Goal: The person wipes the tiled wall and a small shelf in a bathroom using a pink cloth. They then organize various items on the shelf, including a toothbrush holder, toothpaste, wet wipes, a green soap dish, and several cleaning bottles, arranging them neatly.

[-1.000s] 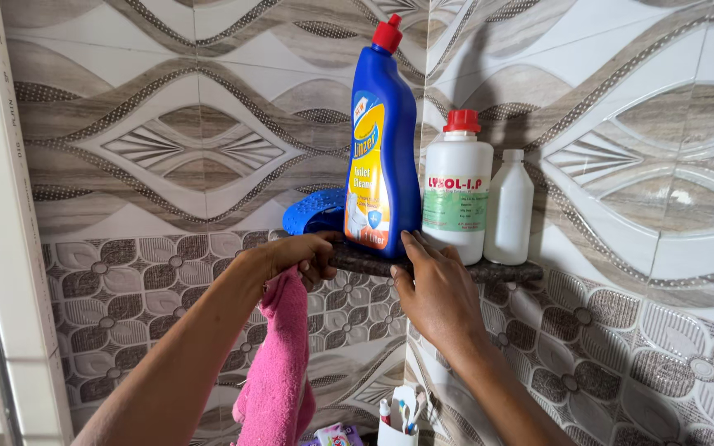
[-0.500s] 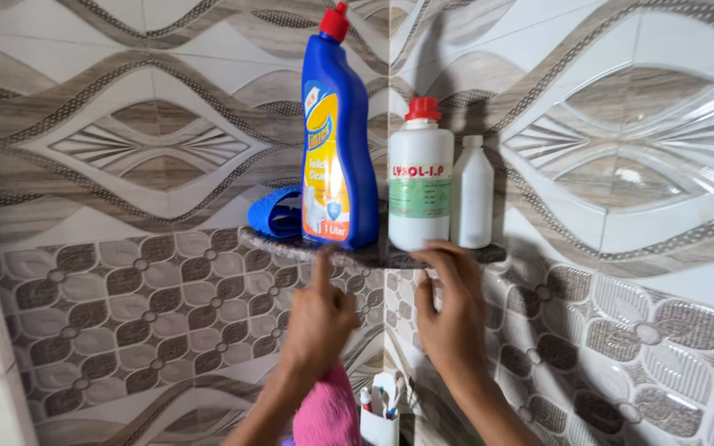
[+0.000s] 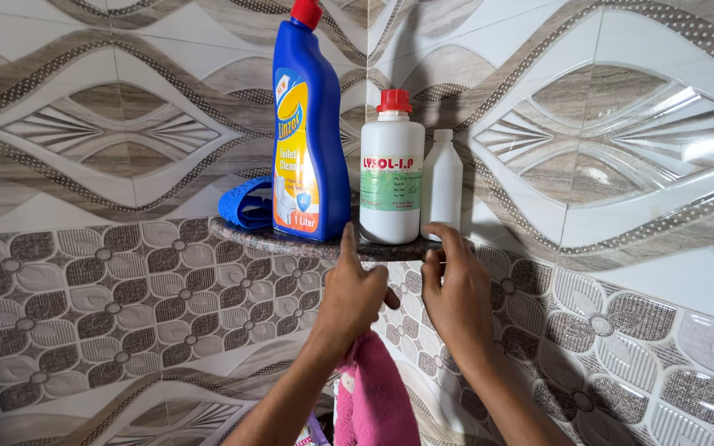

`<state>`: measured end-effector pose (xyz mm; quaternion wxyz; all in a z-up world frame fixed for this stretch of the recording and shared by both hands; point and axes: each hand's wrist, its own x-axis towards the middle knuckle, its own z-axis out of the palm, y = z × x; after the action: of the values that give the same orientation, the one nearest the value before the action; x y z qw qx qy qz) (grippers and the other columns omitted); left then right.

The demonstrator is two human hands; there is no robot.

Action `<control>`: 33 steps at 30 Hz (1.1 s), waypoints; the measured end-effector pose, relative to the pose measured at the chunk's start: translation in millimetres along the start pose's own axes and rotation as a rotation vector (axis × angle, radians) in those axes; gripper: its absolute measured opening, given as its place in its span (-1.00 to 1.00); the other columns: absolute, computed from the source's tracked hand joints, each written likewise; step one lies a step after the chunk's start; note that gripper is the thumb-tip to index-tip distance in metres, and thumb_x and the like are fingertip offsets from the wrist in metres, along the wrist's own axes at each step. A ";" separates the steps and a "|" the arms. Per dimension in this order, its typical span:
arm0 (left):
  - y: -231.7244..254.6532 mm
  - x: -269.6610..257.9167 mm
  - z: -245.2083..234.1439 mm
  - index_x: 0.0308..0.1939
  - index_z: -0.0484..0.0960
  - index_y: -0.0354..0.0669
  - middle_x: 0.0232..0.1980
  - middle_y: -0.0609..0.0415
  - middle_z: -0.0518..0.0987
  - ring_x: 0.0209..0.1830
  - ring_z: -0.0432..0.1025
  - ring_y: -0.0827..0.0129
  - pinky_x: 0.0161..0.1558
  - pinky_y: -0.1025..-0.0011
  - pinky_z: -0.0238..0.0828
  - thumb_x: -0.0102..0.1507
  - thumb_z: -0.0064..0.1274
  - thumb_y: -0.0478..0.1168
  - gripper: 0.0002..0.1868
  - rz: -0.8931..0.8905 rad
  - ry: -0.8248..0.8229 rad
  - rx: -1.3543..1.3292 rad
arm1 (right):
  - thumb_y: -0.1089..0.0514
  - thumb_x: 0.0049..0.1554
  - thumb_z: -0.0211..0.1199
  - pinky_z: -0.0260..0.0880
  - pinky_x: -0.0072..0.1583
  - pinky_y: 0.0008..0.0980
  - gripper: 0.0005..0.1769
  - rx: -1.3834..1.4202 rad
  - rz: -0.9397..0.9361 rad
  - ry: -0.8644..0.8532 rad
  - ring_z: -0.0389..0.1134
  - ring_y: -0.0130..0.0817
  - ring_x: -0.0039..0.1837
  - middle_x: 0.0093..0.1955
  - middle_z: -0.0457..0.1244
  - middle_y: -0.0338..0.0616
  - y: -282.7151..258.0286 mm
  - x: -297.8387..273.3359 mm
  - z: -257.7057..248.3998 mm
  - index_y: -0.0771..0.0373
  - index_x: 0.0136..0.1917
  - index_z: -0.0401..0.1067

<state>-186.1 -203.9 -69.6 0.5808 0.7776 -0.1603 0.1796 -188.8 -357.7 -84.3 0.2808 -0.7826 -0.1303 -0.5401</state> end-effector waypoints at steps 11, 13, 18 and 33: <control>-2.1 2.2 -2.3 0.56 -0.09 -0.17 -0.46 -0.12 0.69 -0.55 0.56 0.33 -0.42 0.39 0.48 0.13 -0.09 -0.25 -0.07 0.002 0.008 -0.115 | 0.31 0.13 0.26 0.53 -0.09 -0.26 -0.49 0.251 -0.014 -0.133 0.55 -0.23 -0.11 0.28 0.35 0.15 -0.6 -5.2 3.7 0.26 0.34 0.27; 0.0 1.4 -2.6 0.54 -0.06 -0.19 -0.47 -0.12 0.70 -0.53 0.58 0.33 -0.39 0.36 0.50 0.13 -0.07 -0.26 -0.10 0.034 0.036 -0.103 | 0.28 0.13 0.26 0.52 -0.09 -0.30 -0.49 0.253 -0.033 -0.139 0.53 -0.28 -0.10 0.29 0.36 0.10 -1.4 -4.6 2.6 0.24 0.35 0.27; 0.5 -19.3 11.2 0.44 0.16 -0.17 -0.52 -0.12 0.66 -0.55 0.60 0.27 -0.36 0.24 0.56 0.15 -0.10 -0.32 -0.27 0.189 0.129 -0.034 | 0.30 0.26 0.18 0.58 0.01 -0.43 -0.67 0.188 -0.153 0.177 0.41 -0.30 0.12 0.24 0.29 0.03 20.9 2.2 -3.4 0.22 0.29 0.37; 0.3 -27.7 20.3 -0.04 0.55 -0.25 -0.59 0.13 0.44 -0.72 0.15 0.54 -0.66 0.49 0.01 0.23 -0.19 -0.35 -0.73 0.184 0.257 -0.727 | -0.11 0.23 0.14 0.07 0.51 -0.02 -0.22 0.510 -0.279 -0.247 0.06 0.13 0.61 0.59 0.06 0.25 -4.7 -100.2 -10.8 0.33 0.56 0.07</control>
<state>-208.8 -222.4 -87.6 0.8150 0.4750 -0.2086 0.2582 -237.9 -350.2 -172.1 0.3733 -0.7213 -0.4008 -0.4240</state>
